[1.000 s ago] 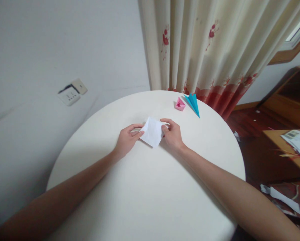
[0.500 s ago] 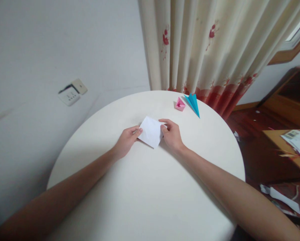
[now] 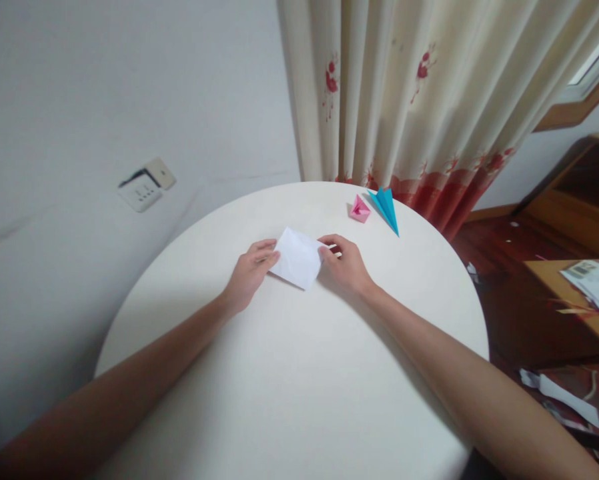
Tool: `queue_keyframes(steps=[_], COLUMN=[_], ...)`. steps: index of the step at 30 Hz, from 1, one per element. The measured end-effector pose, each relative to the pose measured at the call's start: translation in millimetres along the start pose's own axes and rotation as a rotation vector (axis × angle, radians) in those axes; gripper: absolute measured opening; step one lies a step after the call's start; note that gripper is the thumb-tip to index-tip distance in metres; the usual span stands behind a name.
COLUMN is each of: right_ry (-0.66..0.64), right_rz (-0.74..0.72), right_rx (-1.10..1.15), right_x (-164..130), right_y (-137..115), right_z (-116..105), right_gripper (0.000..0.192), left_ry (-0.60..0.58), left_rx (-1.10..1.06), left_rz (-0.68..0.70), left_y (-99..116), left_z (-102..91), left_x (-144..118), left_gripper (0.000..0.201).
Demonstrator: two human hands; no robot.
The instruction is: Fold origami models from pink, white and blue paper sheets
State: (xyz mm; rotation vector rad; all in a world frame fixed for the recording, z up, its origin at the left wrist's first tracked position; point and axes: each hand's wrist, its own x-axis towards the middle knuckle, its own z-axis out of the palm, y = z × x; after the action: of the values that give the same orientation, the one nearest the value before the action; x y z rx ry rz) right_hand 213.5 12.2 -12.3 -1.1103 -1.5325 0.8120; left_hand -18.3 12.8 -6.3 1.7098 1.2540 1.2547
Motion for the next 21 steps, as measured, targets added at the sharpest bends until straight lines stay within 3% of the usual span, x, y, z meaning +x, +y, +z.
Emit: queue_keyframes(steps=[3,7,16,21], right_ry=[-0.020,-0.095,-0.411,-0.413], right_rz=[-0.045,-0.057,-0.010,-0.026], right_rx=[-0.146,-0.255,-0.115,-0.082], right_x=[1.1,2.8,8.6,8.4], right_y=[7.0,12.6,3.9,3.1], right_z=[-2.5,-4.4,-26.6,-29.7], right_gripper=[0.016,0.015,0.021,0.024], left_ry=[-0.016,-0.122,-0.320,-0.461], left_rx=[0.088,0.158,0.112,0.085], left_rz=[0.013,0.006,-0.019,0.043], left_y=[0.6,-1.7,-6.4,0.1], left_z=[-1.6,-3.9,-13.6,-24.7], left_x=[0.4,1.2,8.7,14.2], left_gripper=[0.022,0.021,0.033,0.027])
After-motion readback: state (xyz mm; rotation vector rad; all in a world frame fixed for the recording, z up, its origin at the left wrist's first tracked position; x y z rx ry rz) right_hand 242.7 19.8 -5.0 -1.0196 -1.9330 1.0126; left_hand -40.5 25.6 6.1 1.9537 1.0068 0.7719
